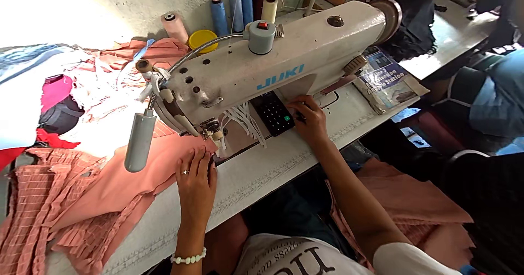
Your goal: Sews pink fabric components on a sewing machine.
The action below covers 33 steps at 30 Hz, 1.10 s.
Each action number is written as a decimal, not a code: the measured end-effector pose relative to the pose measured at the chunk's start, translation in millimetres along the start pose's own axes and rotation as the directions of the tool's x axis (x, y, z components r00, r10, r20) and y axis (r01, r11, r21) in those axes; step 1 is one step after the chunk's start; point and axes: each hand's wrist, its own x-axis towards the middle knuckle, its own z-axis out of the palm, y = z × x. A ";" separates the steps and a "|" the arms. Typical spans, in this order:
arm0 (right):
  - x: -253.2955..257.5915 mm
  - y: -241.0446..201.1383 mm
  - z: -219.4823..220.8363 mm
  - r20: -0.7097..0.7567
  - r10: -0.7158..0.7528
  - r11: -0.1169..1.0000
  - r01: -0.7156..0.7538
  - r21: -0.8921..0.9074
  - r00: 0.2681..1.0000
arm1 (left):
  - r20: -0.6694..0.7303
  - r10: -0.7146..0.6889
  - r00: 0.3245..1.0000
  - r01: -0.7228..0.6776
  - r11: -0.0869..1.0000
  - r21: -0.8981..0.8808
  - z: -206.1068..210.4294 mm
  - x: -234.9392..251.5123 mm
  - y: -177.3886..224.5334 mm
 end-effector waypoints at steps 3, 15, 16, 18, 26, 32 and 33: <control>-1.1 0.1 -1.6 -0.011 0.011 1.000 -0.011 -0.003 1.000 | 0.031 0.005 0.999 -0.006 1.000 0.022 -2.4 2.0 0.0; 10.8 39.3 -65.0 -0.294 0.051 0.941 -0.145 -0.306 0.954 | 0.067 0.108 0.992 -0.106 0.994 -0.034 -3.7 10.4 -18.3; 11.1 43.9 -66.1 -0.261 0.079 0.929 -0.166 -0.331 0.962 | 0.069 0.108 0.992 -0.105 0.994 -0.038 -3.4 10.9 -18.5; 6.3 49.5 -63.5 -0.177 0.140 0.908 -0.198 -0.369 0.974 | 0.073 0.109 0.991 -0.106 0.993 -0.042 -2.4 11.8 -19.9; -4.0 48.6 -55.0 -0.125 0.235 0.885 -0.265 -0.382 0.964 | 0.048 0.100 0.994 -0.098 0.994 -0.040 -2.4 8.8 -16.4; -4.1 47.7 -53.8 -0.206 0.162 0.898 -0.230 -0.374 0.965 | 0.061 0.095 0.994 -0.093 0.995 -0.047 -4.0 10.1 -17.2; -4.1 48.2 -53.6 -0.214 0.139 0.901 -0.213 -0.379 0.967 | 0.061 0.096 0.993 -0.093 0.995 -0.046 -4.4 11.2 -18.1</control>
